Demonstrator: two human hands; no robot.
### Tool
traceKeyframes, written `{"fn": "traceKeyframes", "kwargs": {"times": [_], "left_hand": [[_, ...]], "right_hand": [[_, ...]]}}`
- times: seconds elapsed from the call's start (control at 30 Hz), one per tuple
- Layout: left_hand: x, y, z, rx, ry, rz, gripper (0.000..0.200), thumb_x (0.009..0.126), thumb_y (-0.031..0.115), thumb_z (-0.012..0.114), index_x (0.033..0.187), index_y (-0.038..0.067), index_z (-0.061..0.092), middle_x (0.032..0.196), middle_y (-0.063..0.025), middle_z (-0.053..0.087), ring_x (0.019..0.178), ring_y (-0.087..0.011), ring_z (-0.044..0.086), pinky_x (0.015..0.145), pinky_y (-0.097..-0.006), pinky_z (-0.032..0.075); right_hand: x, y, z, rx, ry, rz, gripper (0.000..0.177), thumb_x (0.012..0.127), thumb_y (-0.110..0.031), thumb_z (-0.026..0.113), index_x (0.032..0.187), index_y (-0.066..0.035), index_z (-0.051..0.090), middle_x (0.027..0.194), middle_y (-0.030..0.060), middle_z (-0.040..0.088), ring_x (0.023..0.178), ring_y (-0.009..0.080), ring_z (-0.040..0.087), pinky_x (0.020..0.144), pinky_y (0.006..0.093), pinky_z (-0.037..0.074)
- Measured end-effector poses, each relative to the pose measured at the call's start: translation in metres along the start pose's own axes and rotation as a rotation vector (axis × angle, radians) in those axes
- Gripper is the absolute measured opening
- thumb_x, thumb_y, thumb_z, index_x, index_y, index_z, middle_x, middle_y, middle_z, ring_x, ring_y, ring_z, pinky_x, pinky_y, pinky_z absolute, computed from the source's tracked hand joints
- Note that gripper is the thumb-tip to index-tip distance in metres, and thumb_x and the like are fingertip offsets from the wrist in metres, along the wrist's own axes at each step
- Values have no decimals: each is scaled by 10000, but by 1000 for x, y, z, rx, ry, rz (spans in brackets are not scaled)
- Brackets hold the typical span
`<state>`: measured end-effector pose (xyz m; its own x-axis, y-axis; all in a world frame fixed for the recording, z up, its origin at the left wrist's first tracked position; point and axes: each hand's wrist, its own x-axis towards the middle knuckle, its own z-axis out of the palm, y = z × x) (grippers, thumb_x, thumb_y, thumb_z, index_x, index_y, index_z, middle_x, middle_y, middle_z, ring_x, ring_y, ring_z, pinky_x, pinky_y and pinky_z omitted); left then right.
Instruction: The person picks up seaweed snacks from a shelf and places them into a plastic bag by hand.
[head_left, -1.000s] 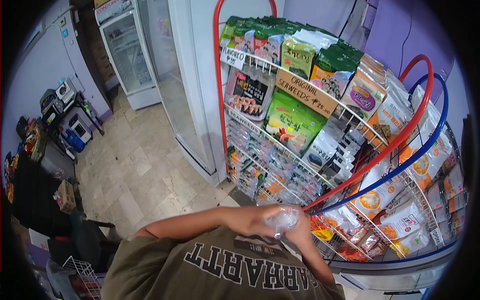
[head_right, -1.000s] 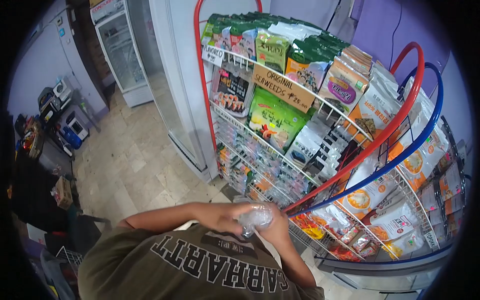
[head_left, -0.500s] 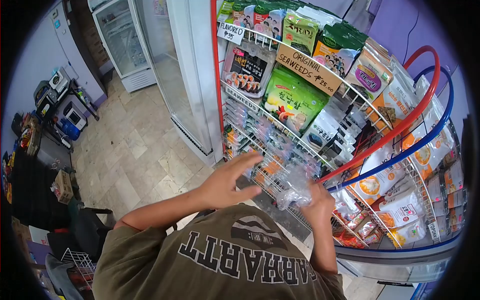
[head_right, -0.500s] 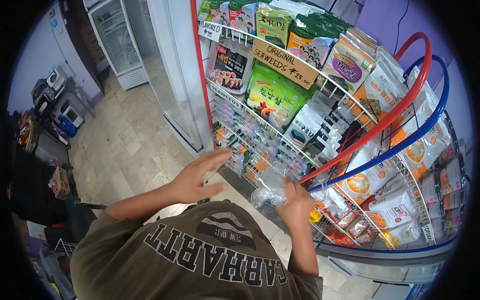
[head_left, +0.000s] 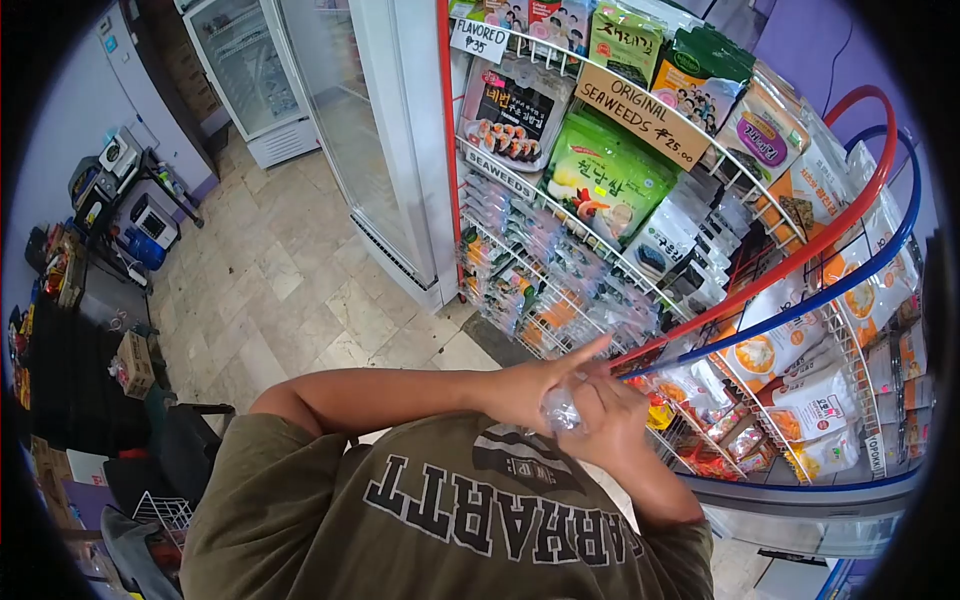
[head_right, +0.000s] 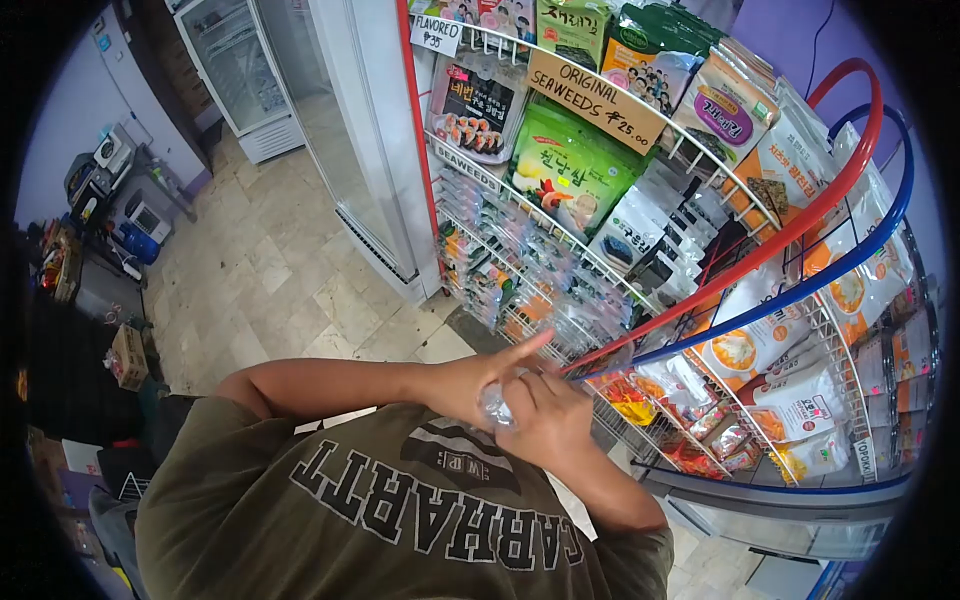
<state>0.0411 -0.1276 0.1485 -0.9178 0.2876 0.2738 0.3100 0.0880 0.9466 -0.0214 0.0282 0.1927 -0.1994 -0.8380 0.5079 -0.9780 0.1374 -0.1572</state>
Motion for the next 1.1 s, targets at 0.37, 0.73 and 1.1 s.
{"fn": "traceKeyframes", "kwargs": {"times": [0.37, 0.73, 1.1], "left_hand": [[-51, 32, -26, 408, -137, -312, 571, 648, 254, 732, 1102, 61, 445, 870, -179, 606, 812, -367, 603, 697, -411, 479], [-174, 41, -167, 517, -271, -379, 520, 678, 249, 693, 1097, 49, 457, 890, -189, 626, 796, -375, 613, 710, -425, 493], [-243, 54, -291, 730, -153, 24, 425, 588, 147, 722, 973, 73, 558, 777, -149, 618, 720, -319, 618, 635, -384, 489]], "right_hand": [[9, -44, 13, 205, 98, -21, 751, 484, -81, 732, 1183, -83, 455, 1010, 148, 545, 852, 334, 568, 762, 431, 447], [116, -138, 138, 579, 121, 108, 918, 588, -98, 790, 1322, -88, 239, 1327, 257, 305, 1172, 426, 418, 926, 436, 425], [190, -200, 247, 1372, 34, 393, 1150, 522, -227, 857, 1406, -72, 139, 1330, 140, 405, 1186, 262, 441, 1007, 363, 338]]}}
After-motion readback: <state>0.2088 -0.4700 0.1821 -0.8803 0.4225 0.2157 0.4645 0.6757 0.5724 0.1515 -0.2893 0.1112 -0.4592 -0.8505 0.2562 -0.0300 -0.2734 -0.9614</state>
